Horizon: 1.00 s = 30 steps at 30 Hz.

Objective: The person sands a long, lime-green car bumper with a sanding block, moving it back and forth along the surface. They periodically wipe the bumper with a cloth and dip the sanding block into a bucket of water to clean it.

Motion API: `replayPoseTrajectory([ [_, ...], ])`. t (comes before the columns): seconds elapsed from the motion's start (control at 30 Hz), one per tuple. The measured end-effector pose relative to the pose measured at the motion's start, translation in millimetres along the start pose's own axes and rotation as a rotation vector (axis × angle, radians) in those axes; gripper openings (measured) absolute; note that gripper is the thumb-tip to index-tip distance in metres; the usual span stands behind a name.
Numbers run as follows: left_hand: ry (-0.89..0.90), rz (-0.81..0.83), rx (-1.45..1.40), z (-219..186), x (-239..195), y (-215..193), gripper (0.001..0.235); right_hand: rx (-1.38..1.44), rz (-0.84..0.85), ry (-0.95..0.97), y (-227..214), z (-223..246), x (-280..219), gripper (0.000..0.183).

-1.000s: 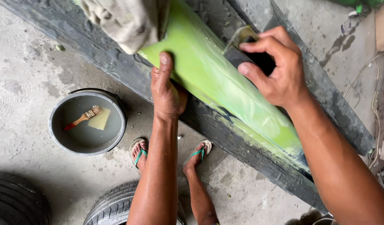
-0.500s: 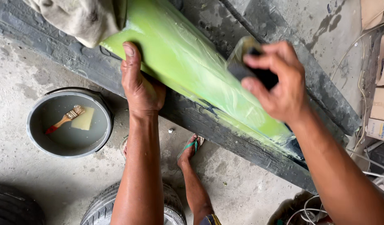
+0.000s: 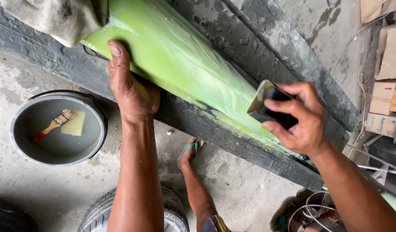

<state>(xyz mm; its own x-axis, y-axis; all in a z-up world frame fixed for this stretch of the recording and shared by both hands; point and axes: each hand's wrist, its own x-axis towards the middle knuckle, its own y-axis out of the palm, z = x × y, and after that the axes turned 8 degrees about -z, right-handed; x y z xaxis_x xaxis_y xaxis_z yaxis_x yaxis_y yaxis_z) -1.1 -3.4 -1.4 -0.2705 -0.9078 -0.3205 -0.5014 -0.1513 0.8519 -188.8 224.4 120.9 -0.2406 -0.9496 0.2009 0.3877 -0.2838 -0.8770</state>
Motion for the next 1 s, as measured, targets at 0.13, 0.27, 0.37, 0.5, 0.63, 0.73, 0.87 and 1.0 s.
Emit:
replayPoseTrajectory([
  [0.13, 0.048, 0.011, 0.0, 0.5, 1.1, -5.6, 0.042, 0.067, 0.023, -0.063, 15.1, -19.9, 32.7, 0.043],
  [0.27, 0.003, 0.056, 0.018, -2.5, -1.0, 0.3, 0.045, 0.116, -0.005, -0.014, 14.7, -13.6, 33.4, 0.045],
  [0.37, 0.021, 0.084, 0.023, -3.5, -3.2, -0.4, 0.047, 0.045, -0.002, -0.058, 2.4, -20.7, -22.9, 0.041],
  [0.5, 0.005, -0.017, -0.003, 0.5, -1.1, -4.0, 0.041, 0.005, 0.015, -0.027, 5.2, -21.0, 9.6, 0.042],
  [0.63, 0.03, 0.088, 0.011, 1.0, -0.9, -0.6, 0.045, 0.139, 0.022, 0.004, 4.8, -20.7, 14.1, 0.04],
  [0.73, 0.011, 0.079, 0.024, 0.9, -0.7, -2.0, 0.048, 0.074, 0.02, 0.022, -10.4, -17.2, -25.8, 0.038],
  [0.87, 0.008, 0.03, -0.011, -0.6, -1.8, 0.6, 0.044, 0.002, 0.002, -0.049, 0.2, -36.5, -4.2, 0.04],
  [1.0, -0.002, 0.067, 0.027, -0.3, -0.8, 1.7, 0.046, 0.14, 0.023, 0.004, 7.7, -19.1, 31.1, 0.041],
])
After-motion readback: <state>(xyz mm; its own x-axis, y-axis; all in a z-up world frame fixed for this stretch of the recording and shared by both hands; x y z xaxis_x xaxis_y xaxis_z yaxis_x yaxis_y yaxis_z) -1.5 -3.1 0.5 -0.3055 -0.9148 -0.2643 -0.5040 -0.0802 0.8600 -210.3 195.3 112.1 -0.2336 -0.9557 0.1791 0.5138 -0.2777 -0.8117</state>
